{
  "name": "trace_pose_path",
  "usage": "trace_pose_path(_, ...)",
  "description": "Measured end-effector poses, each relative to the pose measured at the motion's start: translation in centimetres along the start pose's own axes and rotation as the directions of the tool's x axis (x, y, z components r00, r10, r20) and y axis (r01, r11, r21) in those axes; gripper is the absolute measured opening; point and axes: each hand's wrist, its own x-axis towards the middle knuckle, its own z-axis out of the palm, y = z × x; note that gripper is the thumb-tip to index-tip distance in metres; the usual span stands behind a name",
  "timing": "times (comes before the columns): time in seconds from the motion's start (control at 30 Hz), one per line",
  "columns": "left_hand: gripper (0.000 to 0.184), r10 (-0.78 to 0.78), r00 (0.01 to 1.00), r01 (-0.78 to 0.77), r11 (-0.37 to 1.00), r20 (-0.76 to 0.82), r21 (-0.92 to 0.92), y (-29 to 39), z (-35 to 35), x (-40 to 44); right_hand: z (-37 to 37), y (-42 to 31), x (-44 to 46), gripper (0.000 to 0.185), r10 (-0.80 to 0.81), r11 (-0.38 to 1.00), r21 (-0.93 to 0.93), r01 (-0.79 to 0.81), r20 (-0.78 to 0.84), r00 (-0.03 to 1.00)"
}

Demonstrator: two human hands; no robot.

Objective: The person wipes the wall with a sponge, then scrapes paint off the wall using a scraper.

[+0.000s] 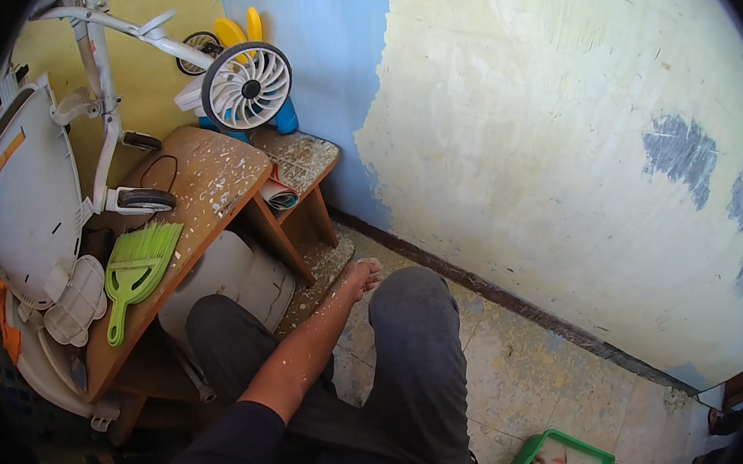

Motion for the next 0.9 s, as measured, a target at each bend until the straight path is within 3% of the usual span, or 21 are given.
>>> trace_pose_path(0.23, 0.026, 0.003, 1.0, -0.003, 1.0, 0.005, 0.018, -1.0, 0.2, 1.0, -0.9, -5.9, -0.2, 0.028, 0.098, 0.892, -0.45, -0.029, 0.131, 0.987)
trace_pose_path(0.5, 0.027, 0.032, 0.999, -0.031, 0.999, 0.043, -0.014, -0.1, 0.7, 0.9, -3.8, -12.2, -0.9, 0.032, 0.265, 0.559, -0.829, 0.002, 0.182, 0.947)
trace_pose_path(0.6, 0.027, -0.007, 1.0, 0.007, 0.999, -0.016, -0.033, 0.0, 1.0, 0.1, -4.2, -15.5, -2.7, 0.034, 0.343, 0.392, -0.919, 0.026, 0.172, 0.924)
trace_pose_path(0.67, 0.028, 0.127, 0.991, -0.123, 0.989, -0.041, 0.086, 0.4, 1.3, -0.5, -4.6, -17.6, -3.6, 0.035, 0.388, 0.272, -0.961, 0.044, 0.151, 0.909)
trace_pose_path(0.8, 0.03, 0.163, 0.986, -0.161, 0.984, -0.023, 0.075, 1.5, 2.2, -1.9, -5.2, -20.6, -5.3, 0.037, 0.472, 0.015, -0.996, 0.085, 0.082, 0.878)
trace_pose_path(0.87, 0.017, 0.058, 0.998, -0.058, 0.998, -0.012, 0.01, 2.2, 2.8, -2.4, -4.8, -21.2, -6.7, 0.039, 0.515, -0.108, -0.988, 0.107, 0.037, 0.856)
trace_pose_path(0.9, 0.017, 0.063, 0.998, -0.063, 0.998, -0.001, 0.016, 1.8, 2.7, -1.9, -4.9, -21.0, -6.8, 0.039, 0.514, -0.101, -0.99, 0.096, 0.031, 0.857)
